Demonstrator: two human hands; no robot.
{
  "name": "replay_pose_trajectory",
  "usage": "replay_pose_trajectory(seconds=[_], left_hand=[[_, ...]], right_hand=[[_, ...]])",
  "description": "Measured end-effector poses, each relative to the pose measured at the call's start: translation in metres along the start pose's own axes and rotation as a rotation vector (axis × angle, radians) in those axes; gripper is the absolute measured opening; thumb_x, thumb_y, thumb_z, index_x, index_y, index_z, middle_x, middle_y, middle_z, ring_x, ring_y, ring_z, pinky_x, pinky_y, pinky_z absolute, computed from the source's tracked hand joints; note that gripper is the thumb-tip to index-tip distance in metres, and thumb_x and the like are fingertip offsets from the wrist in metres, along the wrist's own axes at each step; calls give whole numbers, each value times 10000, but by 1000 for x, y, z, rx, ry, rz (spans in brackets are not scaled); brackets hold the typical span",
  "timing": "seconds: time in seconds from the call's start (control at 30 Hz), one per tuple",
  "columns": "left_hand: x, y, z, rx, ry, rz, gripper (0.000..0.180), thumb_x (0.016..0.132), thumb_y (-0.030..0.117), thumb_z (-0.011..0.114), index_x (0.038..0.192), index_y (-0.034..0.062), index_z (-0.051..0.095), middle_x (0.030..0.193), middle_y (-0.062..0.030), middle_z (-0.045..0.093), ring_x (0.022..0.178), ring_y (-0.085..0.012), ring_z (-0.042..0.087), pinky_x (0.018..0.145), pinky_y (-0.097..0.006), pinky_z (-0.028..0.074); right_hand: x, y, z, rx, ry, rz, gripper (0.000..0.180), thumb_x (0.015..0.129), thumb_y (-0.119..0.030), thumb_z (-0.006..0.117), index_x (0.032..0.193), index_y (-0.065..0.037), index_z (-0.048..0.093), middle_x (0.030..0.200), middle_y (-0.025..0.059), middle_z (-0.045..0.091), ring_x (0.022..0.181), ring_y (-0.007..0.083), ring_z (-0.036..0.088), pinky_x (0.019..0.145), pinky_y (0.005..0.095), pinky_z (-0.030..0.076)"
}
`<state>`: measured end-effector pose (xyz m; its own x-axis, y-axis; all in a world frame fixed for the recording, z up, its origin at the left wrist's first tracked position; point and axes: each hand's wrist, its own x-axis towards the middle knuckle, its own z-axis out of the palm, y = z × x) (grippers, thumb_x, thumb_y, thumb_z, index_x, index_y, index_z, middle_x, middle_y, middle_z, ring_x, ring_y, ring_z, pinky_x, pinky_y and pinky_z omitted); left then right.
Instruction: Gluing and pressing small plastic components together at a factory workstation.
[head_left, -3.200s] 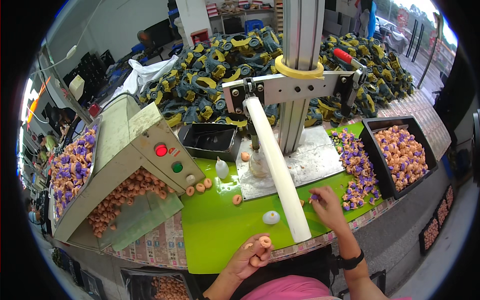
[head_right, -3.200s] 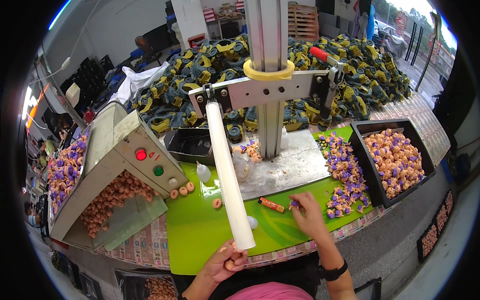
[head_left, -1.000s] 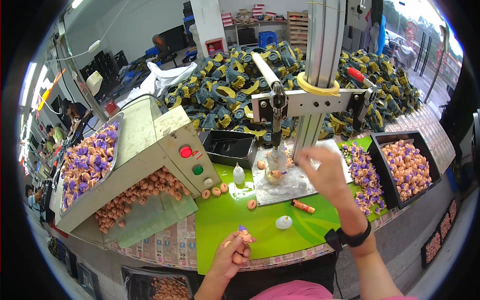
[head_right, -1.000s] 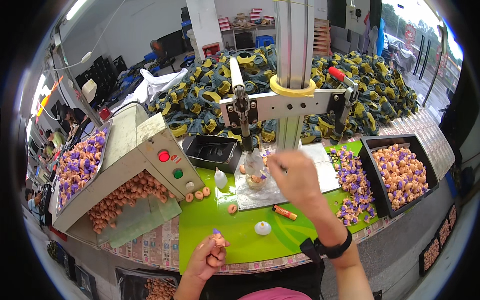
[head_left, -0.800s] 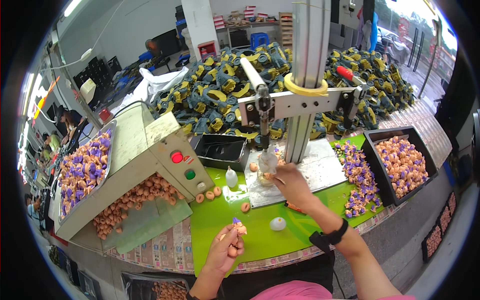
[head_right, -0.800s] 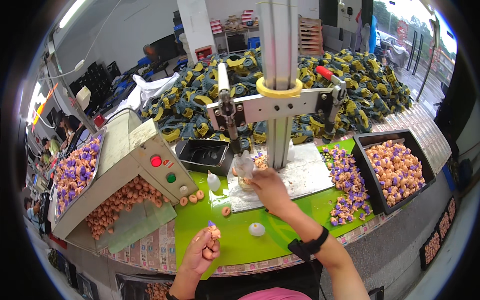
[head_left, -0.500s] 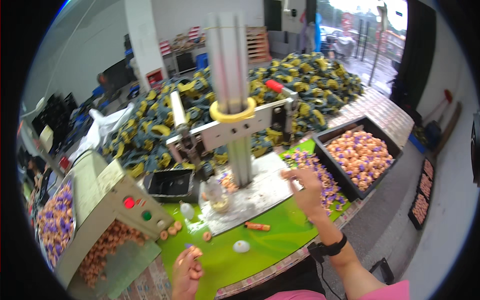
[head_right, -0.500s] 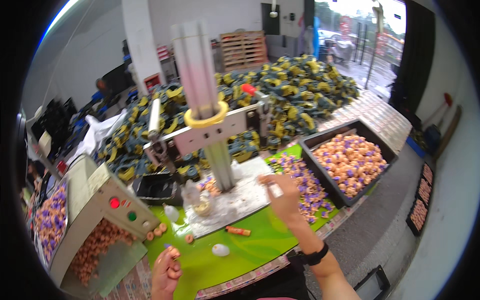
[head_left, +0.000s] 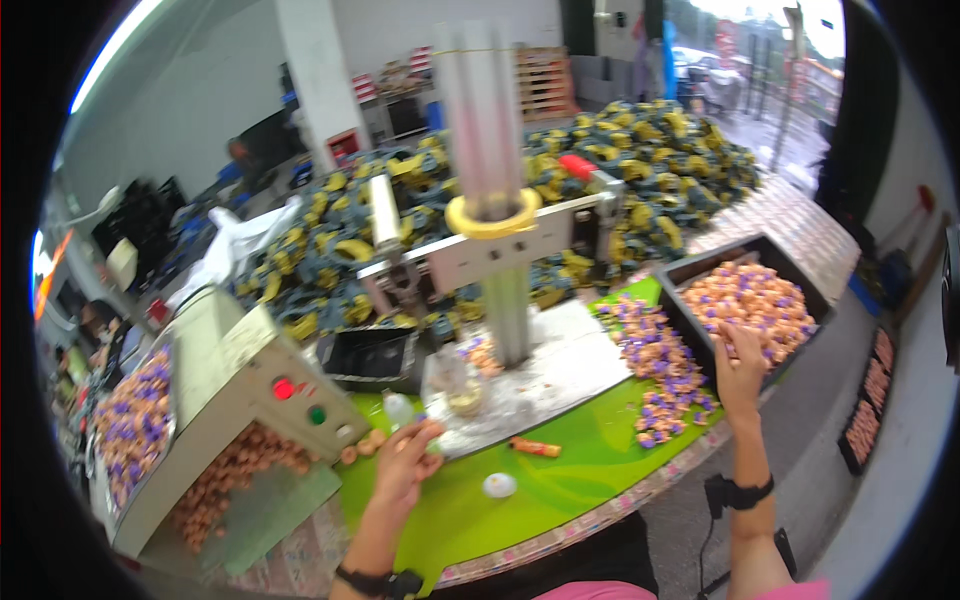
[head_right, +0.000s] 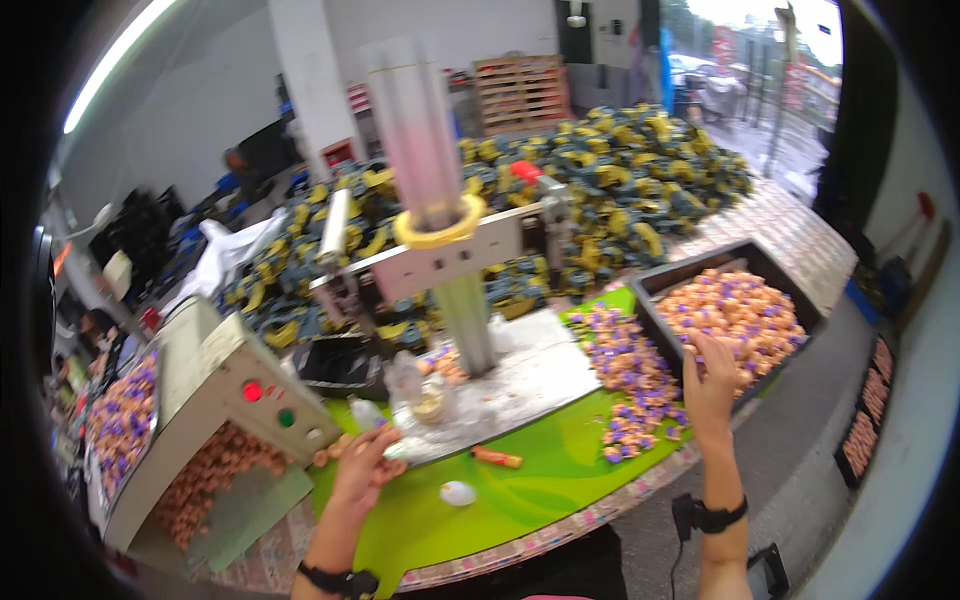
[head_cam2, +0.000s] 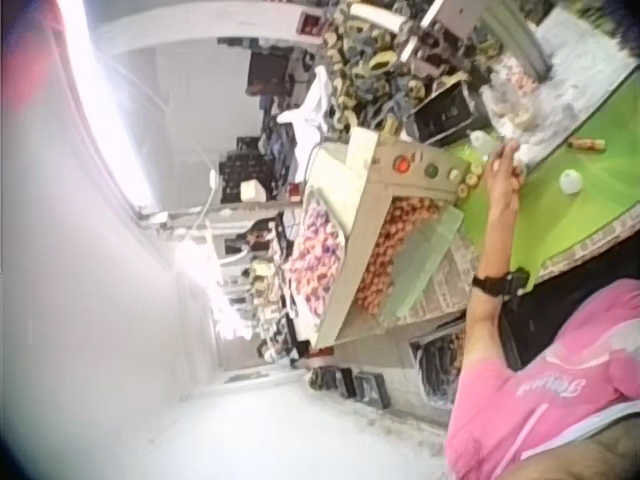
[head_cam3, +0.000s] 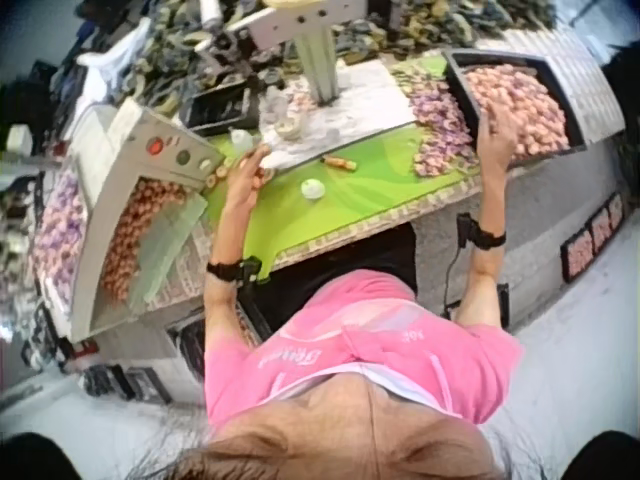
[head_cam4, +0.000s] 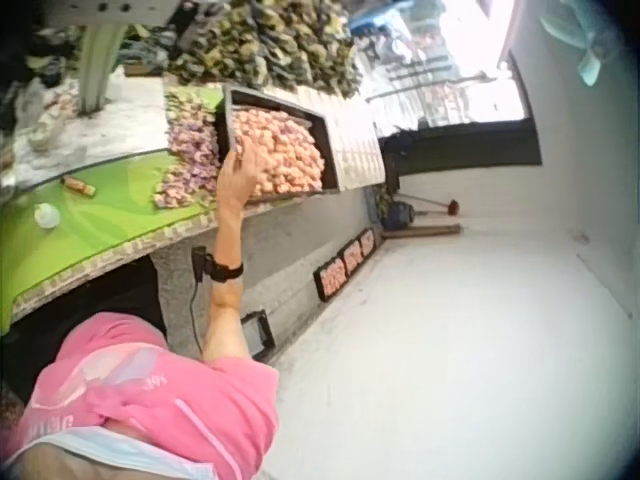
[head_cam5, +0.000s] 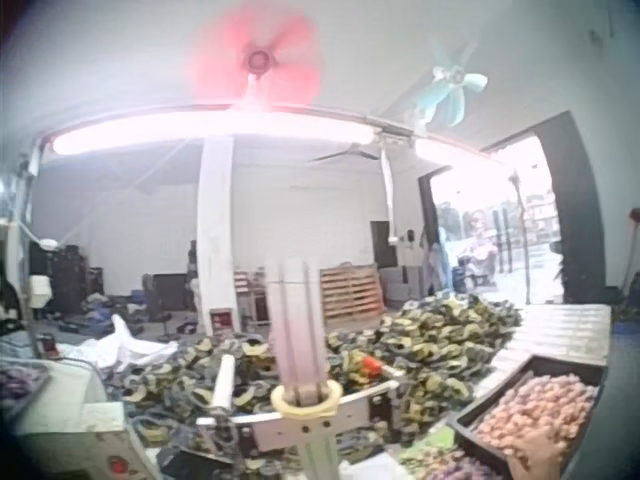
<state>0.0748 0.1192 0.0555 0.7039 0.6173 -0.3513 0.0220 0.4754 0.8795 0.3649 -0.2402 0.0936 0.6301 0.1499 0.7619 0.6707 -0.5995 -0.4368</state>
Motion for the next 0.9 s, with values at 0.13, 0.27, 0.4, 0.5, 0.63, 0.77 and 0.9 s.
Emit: replay_pose_trajectory(seconds=[0.13,0.27,0.4,0.5,0.63,0.77,0.9], left_hand=[[32,-6,36,215,93,89,266,825,209,743,1016,39,670,762,8,637,413,-32,399,361,-192,276],[67,-32,30,399,143,562,197,799,139,739,938,11,682,788,7,590,634,-95,522,583,-233,435],[71,-39,36,642,184,810,180,772,118,737,925,33,697,838,-64,560,761,-184,550,754,-289,450],[65,-42,39,690,196,824,170,780,121,730,935,55,703,823,-67,536,754,-201,551,733,-299,455],[62,-43,44,666,199,843,154,776,100,740,896,14,695,802,-66,546,719,-182,534,657,-298,435],[52,-29,48,787,204,788,158,795,146,726,890,23,703,746,-81,554,688,-193,545,643,-305,438],[54,-27,42,810,196,721,165,795,167,720,884,28,709,729,-94,574,681,-201,555,646,-311,441]], right_hand=[[-21,-62,2,267,-280,-131,169,769,45,656,933,6,664,880,137,663,810,259,633,710,339,488],[-36,-119,9,425,-475,-248,146,770,10,678,915,-13,676,862,124,671,807,292,639,699,361,506],[-40,-148,17,594,-611,-317,152,764,8,685,914,-15,679,840,113,670,766,284,632,670,358,506],[-30,-171,27,696,-578,-380,150,763,11,683,911,-7,677,836,107,665,756,279,627,652,365,499],[8,-212,52,710,-360,-532,189,763,9,682,951,-3,669,861,108,665,762,292,620,672,370,490],[65,-275,85,651,57,-638,312,799,-72,678,1099,-13,612,912,140,660,786,332,615,733,414,474],[110,-322,107,486,-639,-281,566,801,-154,704,1294,6,477,962,177,646,845,304,627,737,410,482]])
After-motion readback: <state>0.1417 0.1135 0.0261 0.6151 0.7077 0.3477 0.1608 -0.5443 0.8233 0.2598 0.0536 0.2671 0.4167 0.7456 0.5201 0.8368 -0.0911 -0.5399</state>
